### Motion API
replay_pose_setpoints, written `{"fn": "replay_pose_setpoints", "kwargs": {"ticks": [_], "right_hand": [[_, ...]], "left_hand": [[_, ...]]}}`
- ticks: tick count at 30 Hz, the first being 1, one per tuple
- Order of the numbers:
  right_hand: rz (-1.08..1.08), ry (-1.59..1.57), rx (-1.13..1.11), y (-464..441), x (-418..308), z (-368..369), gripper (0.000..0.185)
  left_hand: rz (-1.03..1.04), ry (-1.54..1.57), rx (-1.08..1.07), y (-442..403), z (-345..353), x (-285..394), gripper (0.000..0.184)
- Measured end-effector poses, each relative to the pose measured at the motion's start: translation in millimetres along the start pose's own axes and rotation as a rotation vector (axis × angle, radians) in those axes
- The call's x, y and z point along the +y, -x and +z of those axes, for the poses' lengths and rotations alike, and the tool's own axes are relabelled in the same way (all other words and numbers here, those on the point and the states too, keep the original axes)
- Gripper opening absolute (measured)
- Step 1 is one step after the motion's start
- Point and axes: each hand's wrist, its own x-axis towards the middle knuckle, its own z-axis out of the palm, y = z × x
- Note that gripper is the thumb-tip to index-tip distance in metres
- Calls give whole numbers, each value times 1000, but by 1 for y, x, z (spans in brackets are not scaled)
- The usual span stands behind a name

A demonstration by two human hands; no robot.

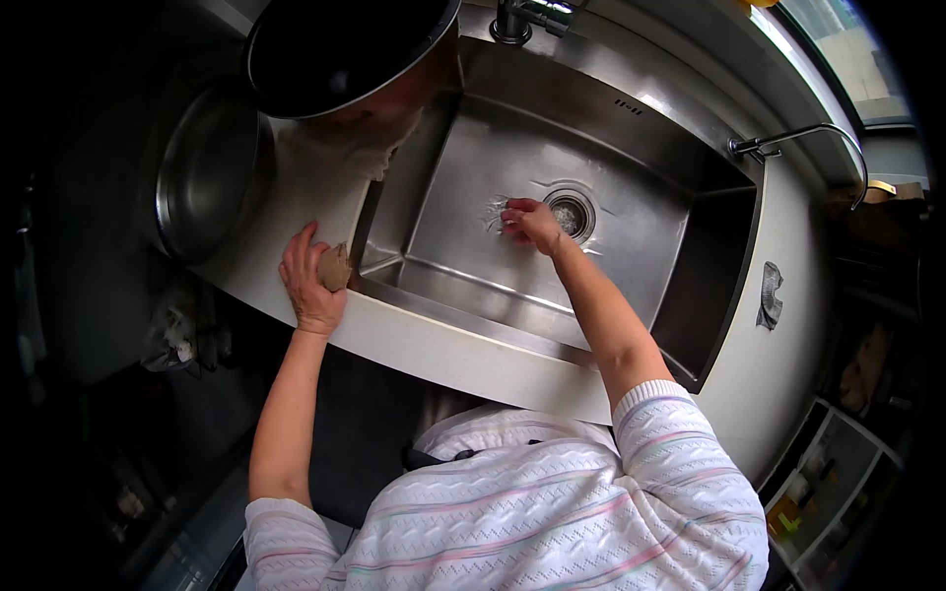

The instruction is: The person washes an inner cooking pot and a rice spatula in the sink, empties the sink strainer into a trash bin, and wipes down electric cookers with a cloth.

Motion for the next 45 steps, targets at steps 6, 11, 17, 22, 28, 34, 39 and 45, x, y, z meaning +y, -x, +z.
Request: {"fn": "replay_pose_setpoints", "kwargs": {"ticks": [6, 11, 17, 22, 28, 34, 39, 45], "right_hand": [[-25, 186, 267, 36, 24, -117, 28], [-324, 1080, 274, 47, 35, -115, 40], [-386, 1533, 88, 27, 32, -77, 35], [-265, 1406, 259, 22, 24, -72, 33], [-155, 1572, 351, 22, 3, -88, 32], [-46, 1589, 238, 42, 7, -74, 32], [-100, 1625, 231, 40, -5, -66, 37], [-53, 1606, 282, 26, 11, -86, 45]], "left_hand": [[7, 1, 21, 2, 4, -5, 40], [-9, -2, 14, 2, 0, -4, 39], [-3, 20, 40, 3, 1, -5, 36], [-3, 5, 42, 3, 2, -5, 35], [-10, 9, 45, 3, 2, -5, 33], [-13, 10, 56, 3, 2, -5, 34], [-21, 18, 62, 3, 2, -6, 35], [-9, 13, 72, 4, 4, -8, 37]]}}
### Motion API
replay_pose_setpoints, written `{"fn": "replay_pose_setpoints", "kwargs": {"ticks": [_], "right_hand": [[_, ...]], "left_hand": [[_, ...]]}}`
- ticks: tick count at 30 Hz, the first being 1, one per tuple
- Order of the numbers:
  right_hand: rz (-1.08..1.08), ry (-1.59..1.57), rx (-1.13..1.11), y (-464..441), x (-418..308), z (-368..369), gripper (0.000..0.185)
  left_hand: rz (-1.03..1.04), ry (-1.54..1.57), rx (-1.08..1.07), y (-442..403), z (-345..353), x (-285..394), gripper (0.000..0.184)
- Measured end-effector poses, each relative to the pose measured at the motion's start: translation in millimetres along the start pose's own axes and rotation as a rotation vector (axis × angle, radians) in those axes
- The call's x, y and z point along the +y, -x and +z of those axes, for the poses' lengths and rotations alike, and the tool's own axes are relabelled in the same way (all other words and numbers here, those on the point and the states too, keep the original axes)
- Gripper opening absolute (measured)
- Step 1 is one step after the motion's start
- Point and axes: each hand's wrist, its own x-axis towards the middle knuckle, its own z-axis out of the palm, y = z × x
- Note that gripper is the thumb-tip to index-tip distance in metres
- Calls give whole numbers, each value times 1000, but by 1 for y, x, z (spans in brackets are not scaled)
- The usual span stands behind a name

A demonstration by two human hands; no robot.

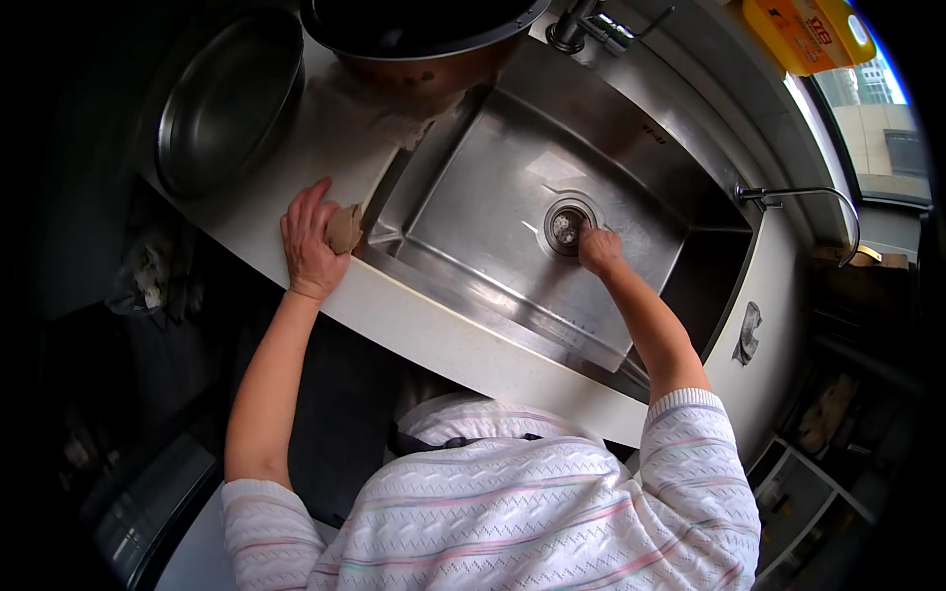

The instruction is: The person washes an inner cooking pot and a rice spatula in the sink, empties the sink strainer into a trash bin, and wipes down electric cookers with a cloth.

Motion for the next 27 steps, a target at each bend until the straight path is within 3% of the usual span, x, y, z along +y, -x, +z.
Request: {"fn": "replay_pose_setpoints", "kwargs": {"ticks": [2, 5, 8, 11, 14, 17, 20, 23, 27], "right_hand": [[-7, 21, -33, 0, 6, 12, 46], [32, -379, -175, 11, 6, 3, 43], [-11, -253, -17, 13, 16, 4, 45], [-63, -243, -180, 16, 11, -8, 49], [145, -588, -442, 27, -9, -26, 53], [-34, -436, -244, -4, 4, 2, 54], [-244, -54, -136, -10, 3, 8, 49], [-208, 213, -216, -9, -12, 0, 40], [-165, 325, -251, 0, -25, -20, 28]], "left_hand": [[-2, 0, -7, -1, -2, 1, 36], [-18, 2, -25, -2, -3, 4, 36], [-26, 3, -20, -1, -2, 2, 38], [-30, 3, -26, -2, -3, 3, 38], [-32, 6, -21, -3, -3, 3, 38], [-26, 11, -14, -2, -4, 3, 37], [-20, 20, -10, -3, -3, 4, 36], [-25, 24, -11, -3, -4, 2, 35], [-26, 32, -9, -2, -3, 2, 35]]}}
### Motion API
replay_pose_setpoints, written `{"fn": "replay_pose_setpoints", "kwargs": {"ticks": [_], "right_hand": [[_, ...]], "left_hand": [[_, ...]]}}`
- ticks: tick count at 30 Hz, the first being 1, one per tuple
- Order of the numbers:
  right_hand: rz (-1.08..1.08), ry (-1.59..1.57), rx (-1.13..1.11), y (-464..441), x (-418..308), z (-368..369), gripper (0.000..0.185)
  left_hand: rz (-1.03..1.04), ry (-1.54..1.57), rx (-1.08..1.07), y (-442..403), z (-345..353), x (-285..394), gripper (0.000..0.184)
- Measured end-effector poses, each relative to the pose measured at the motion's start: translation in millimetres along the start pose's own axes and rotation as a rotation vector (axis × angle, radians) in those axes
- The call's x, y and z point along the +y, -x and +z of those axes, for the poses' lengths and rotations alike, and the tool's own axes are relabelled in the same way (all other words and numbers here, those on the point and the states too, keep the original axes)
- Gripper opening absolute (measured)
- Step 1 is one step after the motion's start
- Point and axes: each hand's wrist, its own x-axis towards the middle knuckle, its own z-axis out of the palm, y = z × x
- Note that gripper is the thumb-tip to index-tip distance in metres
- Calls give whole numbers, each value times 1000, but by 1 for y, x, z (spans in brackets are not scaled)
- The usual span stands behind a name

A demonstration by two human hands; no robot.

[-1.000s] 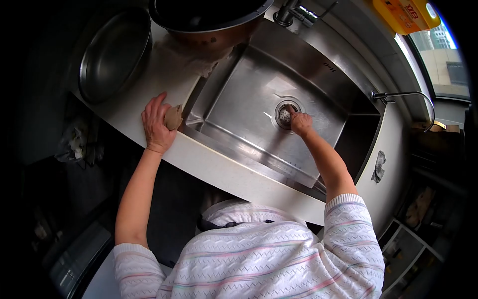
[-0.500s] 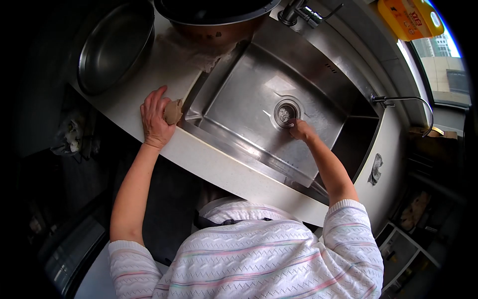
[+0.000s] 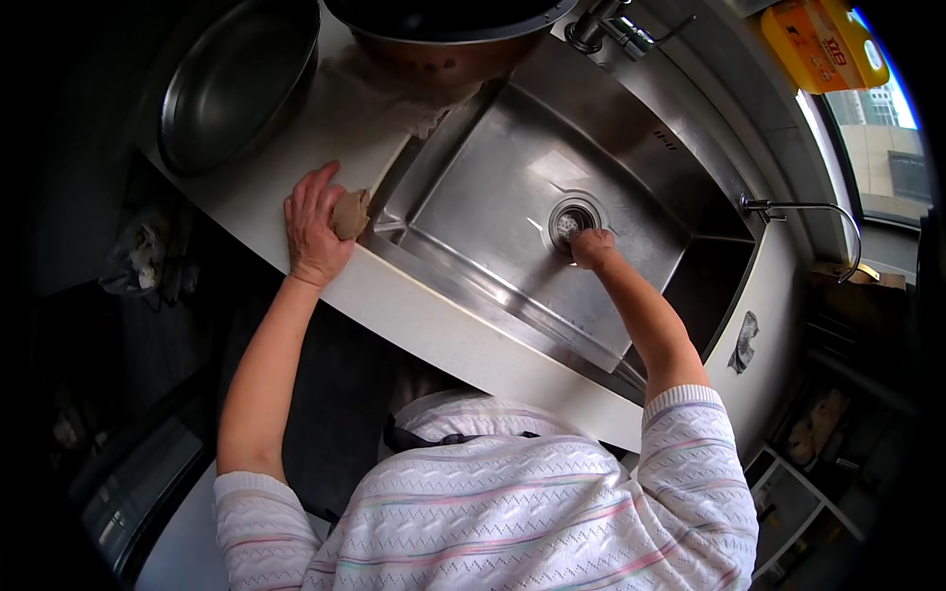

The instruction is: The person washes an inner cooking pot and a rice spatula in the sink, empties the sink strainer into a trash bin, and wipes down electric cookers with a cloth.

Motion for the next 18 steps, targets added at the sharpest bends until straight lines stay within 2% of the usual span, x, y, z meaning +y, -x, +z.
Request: {"fn": "replay_pose_setpoints", "kwargs": {"ticks": [5, 8, 11, 14, 15, 16, 17, 18], "right_hand": [[117, -126, 96, -25, 12, 28, 38], [107, -152, 295, -3, 7, 15, 44], [104, -161, 366, -1, 9, 13, 41], [18, -173, 454, 0, 16, 21, 23], [18, -189, 440, 8, 13, 13, 25], [-18, -192, 457, 20, 10, 7, 24], [-33, -228, 485, 26, 9, 5, 24], [-34, -262, 514, 29, 9, 6, 25]], "left_hand": [[-7, -21, -9, 0, -2, 0, 34], [-13, -24, -13, 0, -2, 1, 35], [0, 3, 6, -1, -1, 2, 36], [-2, 8, 23, 2, 0, -2, 40], [-12, -5, 20, 2, 0, -2, 42], [-25, 9, 25, 1, -3, 1, 29], [-4, -6, 34, 4, 1, -5, 42], [-15, -2, 45, 6, 3, -7, 40]]}}
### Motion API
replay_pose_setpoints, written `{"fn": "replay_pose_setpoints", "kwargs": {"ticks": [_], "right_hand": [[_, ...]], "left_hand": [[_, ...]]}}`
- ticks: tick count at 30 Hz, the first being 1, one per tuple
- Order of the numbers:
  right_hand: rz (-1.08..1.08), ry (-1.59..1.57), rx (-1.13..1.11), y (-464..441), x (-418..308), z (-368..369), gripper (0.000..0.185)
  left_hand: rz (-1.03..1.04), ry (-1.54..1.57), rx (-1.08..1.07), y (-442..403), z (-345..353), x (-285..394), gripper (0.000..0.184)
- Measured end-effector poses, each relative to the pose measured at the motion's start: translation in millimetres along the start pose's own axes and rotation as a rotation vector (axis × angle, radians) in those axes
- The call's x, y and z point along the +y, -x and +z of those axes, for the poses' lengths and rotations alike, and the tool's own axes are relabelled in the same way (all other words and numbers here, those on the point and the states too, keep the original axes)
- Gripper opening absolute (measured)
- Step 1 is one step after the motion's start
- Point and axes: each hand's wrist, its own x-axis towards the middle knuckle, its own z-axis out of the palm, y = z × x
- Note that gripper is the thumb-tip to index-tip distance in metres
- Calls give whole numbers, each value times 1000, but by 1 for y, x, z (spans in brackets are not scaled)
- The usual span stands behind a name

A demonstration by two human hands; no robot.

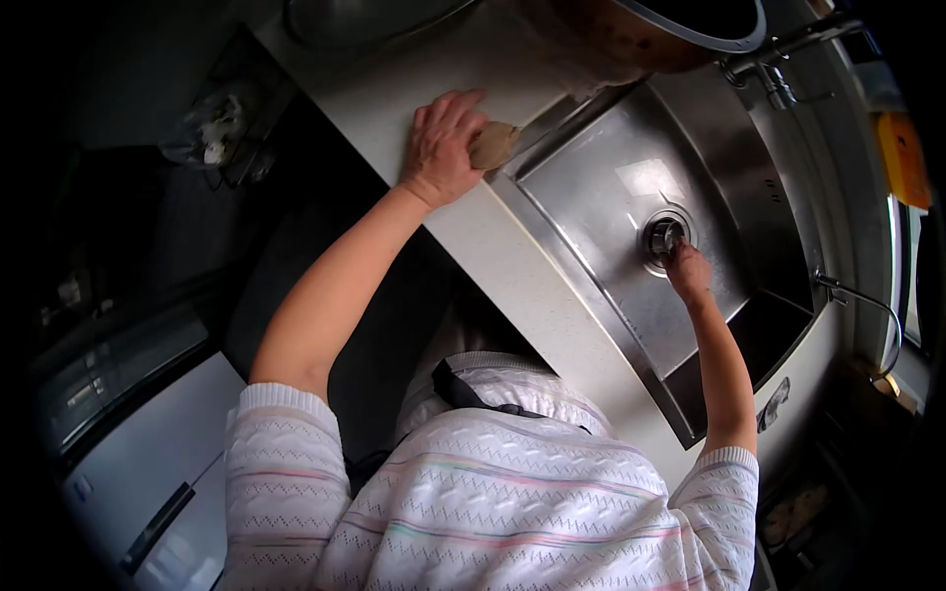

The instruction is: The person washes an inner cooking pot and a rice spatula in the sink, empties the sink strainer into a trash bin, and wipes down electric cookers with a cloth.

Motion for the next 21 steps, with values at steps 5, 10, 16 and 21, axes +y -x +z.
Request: {"fn": "replay_pose_setpoints", "kwargs": {"ticks": [5, 10, 16, 21], "right_hand": [[-78, -33, 107, 17, -1, 2, 29], [-40, -156, 50, 29, -10, 7, 33], [57, -347, -85, 28, -35, 24, 33], [93, -233, -93, 23, -52, 31, 31]], "left_hand": [[-24, -9, -8, 2, -1, 0, 34], [-21, 6, 11, 0, 0, -1, 31], [-33, -7, -25, 0, -2, -1, 27], [-40, 31, -14, 0, -4, -2, 24]]}}
